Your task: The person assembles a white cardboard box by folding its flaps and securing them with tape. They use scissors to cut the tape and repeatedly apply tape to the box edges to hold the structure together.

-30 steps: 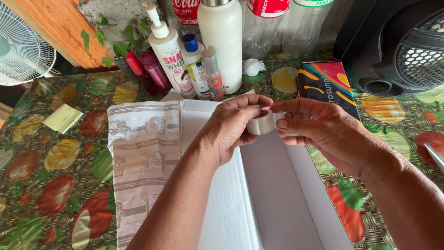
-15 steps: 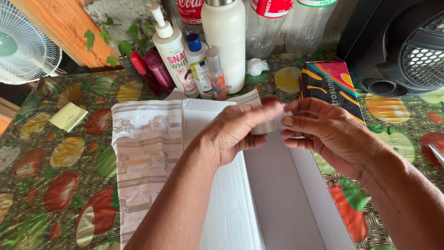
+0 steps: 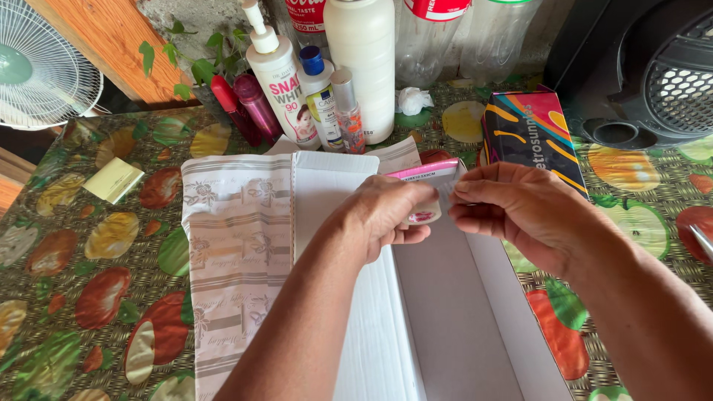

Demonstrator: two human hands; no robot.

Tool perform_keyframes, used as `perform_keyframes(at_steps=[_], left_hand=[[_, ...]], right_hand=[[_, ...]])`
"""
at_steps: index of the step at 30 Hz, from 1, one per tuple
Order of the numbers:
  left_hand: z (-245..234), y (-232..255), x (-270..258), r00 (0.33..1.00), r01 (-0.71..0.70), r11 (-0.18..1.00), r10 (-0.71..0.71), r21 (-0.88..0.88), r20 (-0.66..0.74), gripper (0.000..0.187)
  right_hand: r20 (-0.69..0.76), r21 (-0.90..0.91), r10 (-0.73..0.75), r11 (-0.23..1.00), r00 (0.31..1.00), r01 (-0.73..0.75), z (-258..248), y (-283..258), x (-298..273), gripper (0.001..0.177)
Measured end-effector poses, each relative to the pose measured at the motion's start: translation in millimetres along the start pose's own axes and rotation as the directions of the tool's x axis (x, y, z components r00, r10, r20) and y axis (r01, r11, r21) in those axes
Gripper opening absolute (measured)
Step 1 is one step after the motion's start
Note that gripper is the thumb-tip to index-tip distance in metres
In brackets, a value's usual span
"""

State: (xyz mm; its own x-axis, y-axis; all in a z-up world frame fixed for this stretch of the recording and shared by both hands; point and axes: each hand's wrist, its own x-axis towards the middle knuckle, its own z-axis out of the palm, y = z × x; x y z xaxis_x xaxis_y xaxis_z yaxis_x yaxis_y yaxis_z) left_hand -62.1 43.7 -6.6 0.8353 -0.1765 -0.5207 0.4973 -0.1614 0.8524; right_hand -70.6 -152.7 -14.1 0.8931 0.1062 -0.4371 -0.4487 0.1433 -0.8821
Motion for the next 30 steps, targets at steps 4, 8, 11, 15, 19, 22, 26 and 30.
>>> perform_keyframes(at_steps=[4,8,11,15,19,22,26,30], left_hand=[[9,1,3,0.998,0.030,0.999,-0.027,0.044,-0.051,0.023],[14,11,3,0.994,0.076,0.960,-0.053,0.269,-0.093,0.019],[15,17,-1,0.982,0.094,0.888,-0.010,0.451,-0.186,0.015],[7,26,1,0.875,-0.105,0.608,0.433,0.787,-0.217,0.016],[-6,38,20,0.784,-0.224,0.486,0.604,0.845,-0.141,0.018],[-13,38,37,0.739,-0.320,0.321,0.673,0.891,0.023,0.022],[-18,26,52,0.825,-0.276,0.263,0.558,0.925,0.088,0.020],[-23,20,54,0.871,-0.245,0.253,0.481,0.936,0.098,0.019]], right_hand=[[-0.064,0.062,-0.004,0.998,0.998,0.008,9,-1,-1,0.017],[-0.051,0.178,0.002,0.984,0.999,0.007,17,3,-7,0.015],[-0.087,0.151,0.021,0.989,0.996,-0.008,24,10,-12,0.016],[-0.136,0.098,0.012,0.995,0.991,0.001,30,19,-17,0.015],[-0.186,0.135,-0.029,0.989,0.982,0.055,41,26,-21,0.019],[-0.241,0.182,-0.039,0.980,0.970,0.085,51,31,-21,0.022],[-0.292,0.275,-0.051,0.952,0.955,0.135,63,39,-20,0.025],[-0.356,0.336,0.023,0.936,0.934,0.105,72,46,-15,0.029]])
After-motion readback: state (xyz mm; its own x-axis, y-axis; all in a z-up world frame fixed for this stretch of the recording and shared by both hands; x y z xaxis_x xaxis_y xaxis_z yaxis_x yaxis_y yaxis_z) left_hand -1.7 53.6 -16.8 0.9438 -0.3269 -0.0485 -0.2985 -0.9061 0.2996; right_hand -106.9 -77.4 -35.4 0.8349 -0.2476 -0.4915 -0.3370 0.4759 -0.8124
